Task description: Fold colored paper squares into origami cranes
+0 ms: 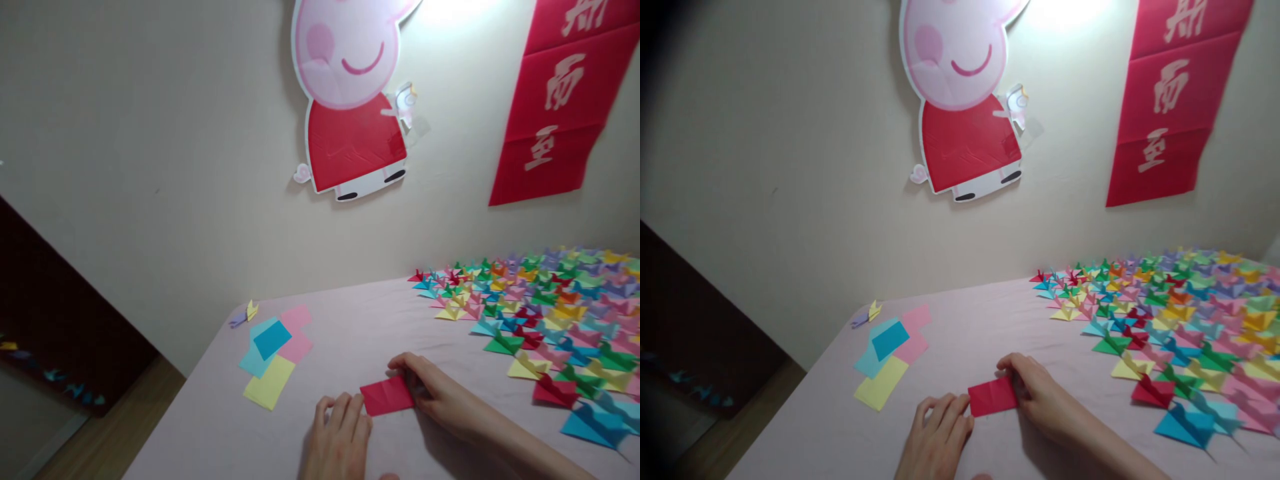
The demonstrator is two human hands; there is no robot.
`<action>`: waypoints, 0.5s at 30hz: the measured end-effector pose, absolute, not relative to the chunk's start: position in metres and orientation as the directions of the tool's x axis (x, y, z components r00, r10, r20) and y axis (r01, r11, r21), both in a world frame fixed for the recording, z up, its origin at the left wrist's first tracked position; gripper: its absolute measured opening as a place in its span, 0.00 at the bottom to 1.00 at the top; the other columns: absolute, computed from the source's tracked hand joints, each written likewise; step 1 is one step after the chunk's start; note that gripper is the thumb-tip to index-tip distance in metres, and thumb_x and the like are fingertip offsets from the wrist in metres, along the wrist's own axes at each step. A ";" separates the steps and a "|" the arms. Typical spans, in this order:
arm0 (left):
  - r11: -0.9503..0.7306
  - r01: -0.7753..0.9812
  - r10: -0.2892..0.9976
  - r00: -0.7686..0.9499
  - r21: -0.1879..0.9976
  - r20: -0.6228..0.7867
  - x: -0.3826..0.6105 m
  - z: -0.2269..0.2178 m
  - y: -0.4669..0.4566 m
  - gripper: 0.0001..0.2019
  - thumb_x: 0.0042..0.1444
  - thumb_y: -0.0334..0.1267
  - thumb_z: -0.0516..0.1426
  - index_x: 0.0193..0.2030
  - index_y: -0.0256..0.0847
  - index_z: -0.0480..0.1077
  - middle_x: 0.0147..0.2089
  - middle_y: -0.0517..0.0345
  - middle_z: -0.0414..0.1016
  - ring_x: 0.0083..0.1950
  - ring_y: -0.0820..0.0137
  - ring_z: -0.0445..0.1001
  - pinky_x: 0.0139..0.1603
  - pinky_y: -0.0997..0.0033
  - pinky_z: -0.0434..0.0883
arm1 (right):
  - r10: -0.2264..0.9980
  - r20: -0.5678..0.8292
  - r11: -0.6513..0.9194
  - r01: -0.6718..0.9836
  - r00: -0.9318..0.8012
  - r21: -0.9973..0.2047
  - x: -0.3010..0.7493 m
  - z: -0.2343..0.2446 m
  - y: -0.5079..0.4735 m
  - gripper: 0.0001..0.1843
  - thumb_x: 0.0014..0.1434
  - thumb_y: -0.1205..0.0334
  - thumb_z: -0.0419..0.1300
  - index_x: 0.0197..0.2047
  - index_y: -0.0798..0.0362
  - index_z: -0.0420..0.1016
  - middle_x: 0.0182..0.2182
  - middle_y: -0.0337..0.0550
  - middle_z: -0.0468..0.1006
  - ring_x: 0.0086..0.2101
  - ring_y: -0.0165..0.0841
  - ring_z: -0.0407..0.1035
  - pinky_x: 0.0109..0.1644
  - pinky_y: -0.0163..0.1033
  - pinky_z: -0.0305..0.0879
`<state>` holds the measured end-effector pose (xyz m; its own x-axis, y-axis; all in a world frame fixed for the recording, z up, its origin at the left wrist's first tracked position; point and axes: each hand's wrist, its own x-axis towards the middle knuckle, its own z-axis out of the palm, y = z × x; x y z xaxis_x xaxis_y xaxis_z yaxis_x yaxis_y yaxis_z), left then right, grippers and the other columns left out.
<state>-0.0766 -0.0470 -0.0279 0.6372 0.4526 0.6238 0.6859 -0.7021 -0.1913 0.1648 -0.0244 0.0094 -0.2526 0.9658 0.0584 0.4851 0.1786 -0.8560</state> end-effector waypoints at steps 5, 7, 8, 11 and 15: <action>-0.691 0.721 0.590 0.597 -0.042 0.544 -0.085 -0.028 -0.048 0.23 0.55 0.60 0.58 0.42 0.41 0.70 0.52 0.48 0.76 0.50 0.56 0.72 0.52 0.56 0.64 | 0.974 0.003 0.109 0.461 -0.226 -0.881 0.166 0.007 -0.022 0.28 0.38 0.70 0.51 0.46 0.52 0.73 0.41 0.45 0.78 0.44 0.39 0.72 0.50 0.42 0.66; -0.667 0.742 0.666 0.556 0.064 0.497 -0.080 -0.024 -0.047 0.22 0.52 0.52 0.62 0.48 0.39 0.69 0.56 0.43 0.73 0.54 0.53 0.70 0.54 0.53 0.66 | 0.976 -0.029 0.086 0.500 -0.217 -0.862 0.161 0.010 -0.022 0.25 0.42 0.68 0.54 0.46 0.52 0.73 0.39 0.43 0.79 0.40 0.38 0.72 0.46 0.41 0.66; -0.647 0.753 0.699 0.525 0.117 0.486 -0.075 -0.022 -0.046 0.24 0.51 0.47 0.63 0.52 0.37 0.67 0.58 0.41 0.71 0.56 0.52 0.69 0.55 0.52 0.66 | 0.978 -0.035 0.084 0.540 -0.207 -0.837 0.158 0.012 -0.022 0.23 0.42 0.67 0.57 0.45 0.51 0.74 0.39 0.43 0.79 0.40 0.39 0.71 0.45 0.41 0.65; -0.550 0.778 0.807 0.400 0.305 0.435 -0.057 -0.016 -0.039 0.26 0.48 0.36 0.63 0.56 0.37 0.65 0.60 0.41 0.68 0.59 0.53 0.66 0.57 0.51 0.66 | 0.987 -0.027 0.088 0.684 -0.156 -0.725 0.148 0.023 -0.023 0.22 0.41 0.68 0.61 0.43 0.48 0.77 0.38 0.41 0.80 0.40 0.40 0.70 0.47 0.43 0.62; -0.431 0.679 0.902 0.311 0.594 0.298 -0.038 0.001 -0.025 0.17 0.45 0.32 0.63 0.43 0.43 0.70 0.56 0.49 0.69 0.57 0.54 0.66 0.56 0.51 0.66 | 0.985 -0.002 0.125 0.716 -0.174 -0.687 0.147 0.035 -0.021 0.14 0.43 0.68 0.59 0.34 0.47 0.79 0.30 0.37 0.80 0.36 0.37 0.70 0.44 0.41 0.59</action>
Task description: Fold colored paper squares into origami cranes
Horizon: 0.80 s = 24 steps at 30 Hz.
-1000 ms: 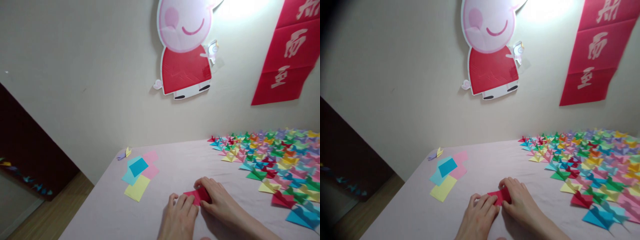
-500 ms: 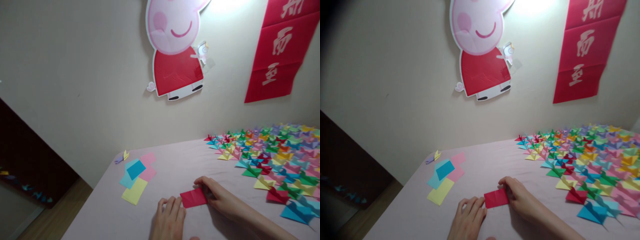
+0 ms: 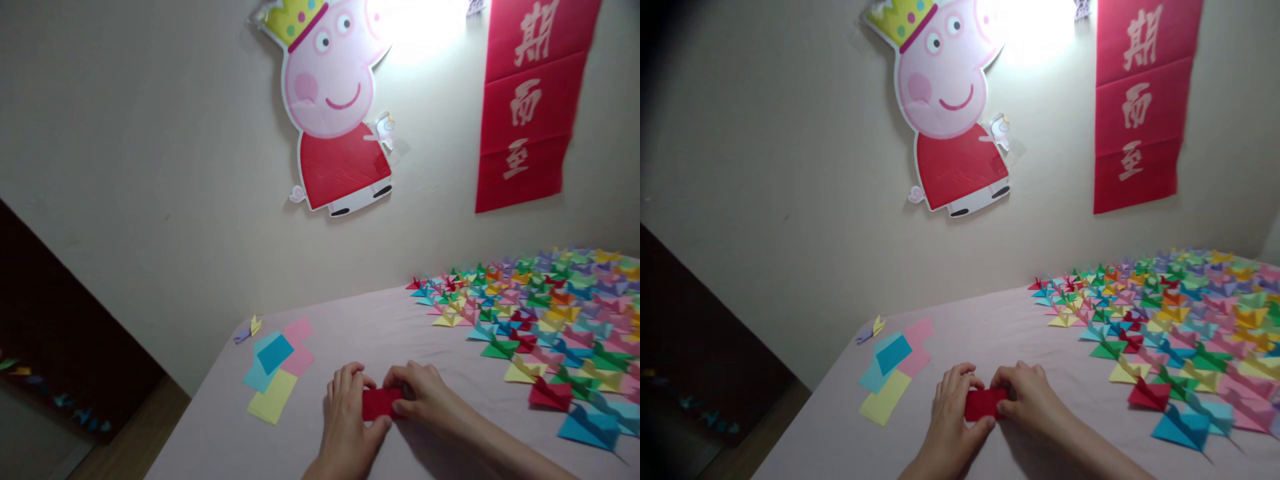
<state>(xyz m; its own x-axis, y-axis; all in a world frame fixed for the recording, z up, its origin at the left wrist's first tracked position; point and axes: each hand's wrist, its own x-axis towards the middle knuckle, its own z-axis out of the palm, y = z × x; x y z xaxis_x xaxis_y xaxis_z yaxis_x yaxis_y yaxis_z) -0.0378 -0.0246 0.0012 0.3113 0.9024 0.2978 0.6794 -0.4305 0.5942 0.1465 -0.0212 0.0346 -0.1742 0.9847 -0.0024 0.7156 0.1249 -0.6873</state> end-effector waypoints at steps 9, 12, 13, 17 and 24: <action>-0.020 -0.077 0.926 0.375 0.997 0.047 -0.030 0.031 0.020 0.20 0.43 0.50 0.70 0.33 0.37 0.73 0.40 0.52 0.76 0.41 0.64 0.73 0.41 0.71 0.66 | 0.971 -0.073 -0.070 0.020 -0.227 -0.997 0.175 0.031 0.004 0.22 0.46 0.40 0.64 0.26 0.51 0.67 0.21 0.34 0.71 0.24 0.30 0.63 0.31 0.36 0.56; 0.054 -0.171 0.960 0.281 0.984 -0.004 -0.025 0.026 0.024 0.23 0.43 0.54 0.70 0.30 0.36 0.70 0.30 0.57 0.74 0.30 0.71 0.69 0.34 0.74 0.63 | 0.986 -0.012 -0.026 -0.080 -0.167 -0.996 0.172 0.025 0.005 0.24 0.46 0.39 0.66 0.27 0.51 0.67 0.22 0.34 0.70 0.26 0.30 0.63 0.32 0.36 0.58; 0.067 -0.194 0.965 0.263 0.979 -0.014 -0.023 0.023 0.024 0.23 0.43 0.54 0.70 0.30 0.37 0.69 0.28 0.59 0.73 0.29 0.73 0.68 0.33 0.75 0.62 | 0.987 0.023 0.005 -0.111 -0.158 -0.994 0.170 0.023 0.004 0.23 0.46 0.40 0.67 0.29 0.51 0.68 0.24 0.35 0.71 0.27 0.31 0.65 0.33 0.36 0.59; 0.087 -0.233 0.960 0.279 0.969 -0.019 -0.021 0.018 0.021 0.26 0.43 0.54 0.70 0.37 0.38 0.67 0.31 0.59 0.75 0.29 0.72 0.69 0.31 0.76 0.64 | 0.981 0.150 0.140 -0.091 -0.122 -0.986 0.166 0.015 0.000 0.23 0.50 0.46 0.65 0.45 0.50 0.70 0.33 0.40 0.76 0.34 0.36 0.70 0.38 0.40 0.65; 0.086 -0.285 0.964 0.265 0.955 -0.008 -0.021 0.015 0.018 0.29 0.47 0.53 0.69 0.48 0.41 0.62 0.34 0.57 0.77 0.31 0.68 0.74 0.34 0.72 0.69 | 0.944 0.290 0.325 0.278 -0.161 -0.904 0.166 0.015 -0.006 0.10 0.57 0.56 0.57 0.37 0.49 0.77 0.35 0.44 0.77 0.39 0.39 0.70 0.44 0.43 0.67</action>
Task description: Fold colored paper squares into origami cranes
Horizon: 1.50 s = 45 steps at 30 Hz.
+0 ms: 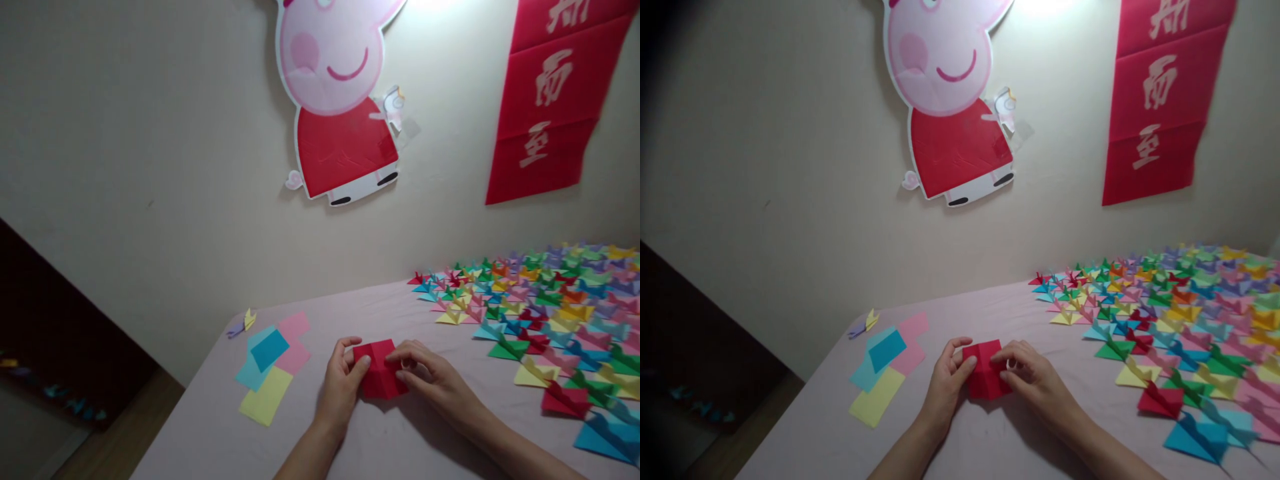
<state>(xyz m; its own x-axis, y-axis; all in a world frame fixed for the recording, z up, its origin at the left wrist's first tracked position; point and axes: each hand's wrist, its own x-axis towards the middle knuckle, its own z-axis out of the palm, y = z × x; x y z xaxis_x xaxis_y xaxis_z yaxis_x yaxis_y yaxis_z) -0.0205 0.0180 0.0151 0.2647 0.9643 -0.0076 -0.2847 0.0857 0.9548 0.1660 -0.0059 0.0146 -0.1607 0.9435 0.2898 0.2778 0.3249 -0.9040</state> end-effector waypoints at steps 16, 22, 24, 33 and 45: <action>0.071 -0.253 0.934 0.356 0.965 0.025 -0.020 0.012 0.015 0.27 0.52 0.52 0.66 0.49 0.39 0.63 0.34 0.56 0.77 0.32 0.70 0.73 0.38 0.72 0.67 | 0.900 0.399 0.432 0.471 -0.174 -0.769 0.168 0.011 -0.010 0.11 0.62 0.57 0.57 0.34 0.45 0.80 0.43 0.46 0.73 0.48 0.43 0.66 0.54 0.49 0.64; 0.102 -0.205 0.888 0.461 0.973 0.004 -0.019 0.009 0.016 0.27 0.52 0.52 0.66 0.51 0.40 0.63 0.33 0.60 0.74 0.30 0.72 0.70 0.34 0.73 0.65 | 0.839 0.457 0.542 0.389 -0.294 -0.745 0.166 0.011 -0.012 0.10 0.64 0.56 0.58 0.33 0.46 0.79 0.50 0.47 0.76 0.52 0.42 0.66 0.57 0.49 0.64; 0.001 -0.149 0.917 0.395 0.989 0.059 -0.019 0.007 0.017 0.24 0.54 0.53 0.64 0.50 0.40 0.65 0.36 0.58 0.73 0.33 0.71 0.70 0.36 0.72 0.65 | 0.815 0.500 0.579 0.364 -0.293 -0.730 0.166 0.010 -0.010 0.10 0.64 0.55 0.58 0.34 0.46 0.78 0.42 0.46 0.78 0.46 0.41 0.70 0.53 0.47 0.66; -0.480 0.210 0.864 0.281 0.852 0.417 -0.018 0.018 0.008 0.03 0.58 0.37 0.61 0.33 0.42 0.73 0.36 0.57 0.72 0.42 0.65 0.69 0.45 0.67 0.64 | 0.892 0.425 0.451 0.260 -0.151 -0.854 0.167 0.007 -0.006 0.08 0.61 0.58 0.59 0.31 0.49 0.77 0.29 0.40 0.73 0.32 0.35 0.70 0.36 0.38 0.67; -0.506 0.235 0.858 0.234 0.830 0.457 -0.017 0.012 0.009 0.05 0.56 0.28 0.58 0.31 0.41 0.70 0.34 0.59 0.72 0.41 0.66 0.69 0.43 0.69 0.64 | 0.967 0.235 0.251 0.212 -0.095 -0.945 0.165 0.000 -0.002 0.10 0.56 0.53 0.62 0.37 0.51 0.75 0.29 0.38 0.75 0.31 0.34 0.69 0.36 0.38 0.66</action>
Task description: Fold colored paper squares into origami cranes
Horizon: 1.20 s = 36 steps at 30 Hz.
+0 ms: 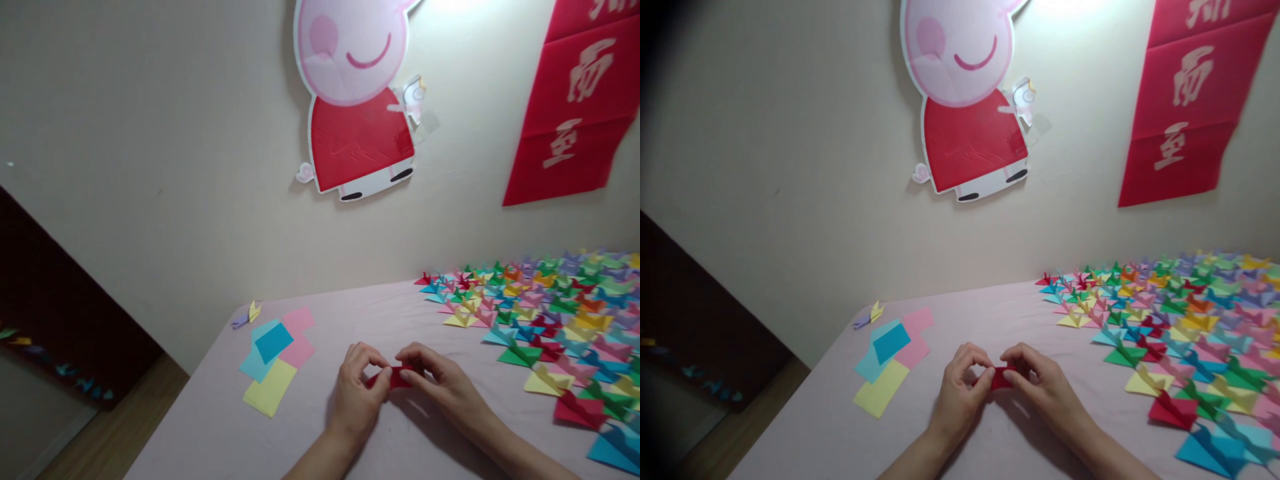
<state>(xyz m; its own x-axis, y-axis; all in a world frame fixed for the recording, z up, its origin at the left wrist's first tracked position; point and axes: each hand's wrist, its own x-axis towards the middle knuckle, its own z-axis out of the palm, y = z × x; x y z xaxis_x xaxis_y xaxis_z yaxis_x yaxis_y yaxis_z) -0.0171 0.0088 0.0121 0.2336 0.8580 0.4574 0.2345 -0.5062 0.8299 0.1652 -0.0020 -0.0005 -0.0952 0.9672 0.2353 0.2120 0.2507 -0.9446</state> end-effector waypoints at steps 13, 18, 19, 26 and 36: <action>-0.505 0.252 0.863 0.139 0.825 0.486 -0.018 0.014 0.008 0.05 0.58 0.33 0.59 0.31 0.42 0.69 0.34 0.59 0.70 0.40 0.66 0.68 0.44 0.69 0.63 | 0.915 0.401 0.397 0.288 -0.045 -0.872 0.167 0.006 -0.001 0.09 0.57 0.57 0.60 0.28 0.50 0.69 0.27 0.37 0.70 0.29 0.33 0.65 0.33 0.37 0.63; -0.367 0.218 0.913 0.267 0.904 0.307 -0.012 0.011 0.006 0.09 0.61 0.41 0.59 0.32 0.41 0.73 0.33 0.59 0.72 0.38 0.67 0.67 0.39 0.71 0.62 | 0.733 0.673 0.604 0.545 -0.093 -0.582 0.171 0.004 -0.003 0.04 0.59 0.64 0.59 0.32 0.48 0.69 0.37 0.43 0.73 0.41 0.40 0.67 0.46 0.43 0.65; -0.338 0.199 0.919 0.278 0.920 0.278 -0.011 0.010 0.006 0.09 0.61 0.43 0.59 0.33 0.41 0.74 0.34 0.59 0.72 0.38 0.67 0.68 0.39 0.71 0.62 | 0.713 0.689 0.617 0.581 -0.129 -0.530 0.170 0.003 -0.003 0.03 0.59 0.65 0.59 0.33 0.47 0.70 0.39 0.43 0.73 0.42 0.40 0.67 0.46 0.44 0.65; -0.254 0.226 0.958 0.194 0.941 0.212 -0.012 0.006 0.010 0.09 0.60 0.40 0.57 0.33 0.40 0.74 0.33 0.59 0.74 0.35 0.68 0.69 0.37 0.72 0.64 | 0.664 0.699 0.640 0.687 -0.267 -0.346 0.162 0.002 -0.010 0.10 0.57 0.67 0.60 0.42 0.45 0.73 0.47 0.46 0.74 0.47 0.42 0.67 0.49 0.44 0.66; -0.454 0.338 0.889 0.242 0.824 0.390 -0.015 0.017 0.008 0.07 0.59 0.30 0.58 0.34 0.43 0.77 0.36 0.57 0.76 0.41 0.65 0.72 0.42 0.68 0.67 | 0.683 0.712 0.553 0.751 -0.161 -0.360 0.168 0.001 -0.006 0.10 0.58 0.66 0.59 0.42 0.44 0.76 0.55 0.47 0.70 0.53 0.48 0.62 0.54 0.51 0.60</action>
